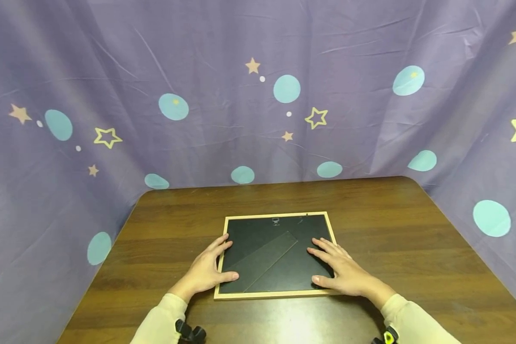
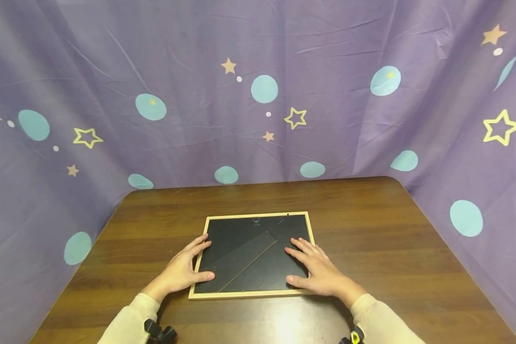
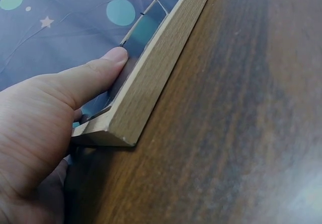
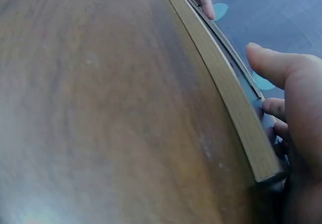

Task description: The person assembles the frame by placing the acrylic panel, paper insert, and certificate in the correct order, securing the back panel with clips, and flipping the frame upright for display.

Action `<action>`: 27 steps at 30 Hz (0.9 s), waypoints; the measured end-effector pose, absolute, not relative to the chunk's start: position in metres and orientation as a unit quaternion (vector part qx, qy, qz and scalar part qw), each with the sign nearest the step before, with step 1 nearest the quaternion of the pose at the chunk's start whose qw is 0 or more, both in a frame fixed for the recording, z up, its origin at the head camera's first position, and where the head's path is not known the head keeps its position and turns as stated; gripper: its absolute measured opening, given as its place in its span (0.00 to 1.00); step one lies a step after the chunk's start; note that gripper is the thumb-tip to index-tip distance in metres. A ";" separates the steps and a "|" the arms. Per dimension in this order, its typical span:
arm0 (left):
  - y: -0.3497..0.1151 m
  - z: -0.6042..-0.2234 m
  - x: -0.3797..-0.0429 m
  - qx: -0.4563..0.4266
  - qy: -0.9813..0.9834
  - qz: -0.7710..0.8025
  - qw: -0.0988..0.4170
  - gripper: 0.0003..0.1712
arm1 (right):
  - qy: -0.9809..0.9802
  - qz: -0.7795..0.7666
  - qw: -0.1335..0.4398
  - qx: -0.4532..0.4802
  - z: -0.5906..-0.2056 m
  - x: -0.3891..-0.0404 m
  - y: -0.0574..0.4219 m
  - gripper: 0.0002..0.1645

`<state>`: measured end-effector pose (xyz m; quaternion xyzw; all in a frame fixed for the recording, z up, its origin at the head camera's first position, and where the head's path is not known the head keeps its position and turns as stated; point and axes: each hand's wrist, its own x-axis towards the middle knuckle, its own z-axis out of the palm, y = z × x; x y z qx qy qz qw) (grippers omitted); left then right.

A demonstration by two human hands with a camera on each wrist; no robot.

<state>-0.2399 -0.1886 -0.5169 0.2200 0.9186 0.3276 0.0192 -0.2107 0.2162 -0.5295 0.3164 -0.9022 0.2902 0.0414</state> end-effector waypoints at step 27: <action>-0.186 -0.518 -0.238 0.223 0.928 0.298 -0.026 0.42 | -0.935 0.267 0.035 0.229 -0.510 -0.314 0.225 0.36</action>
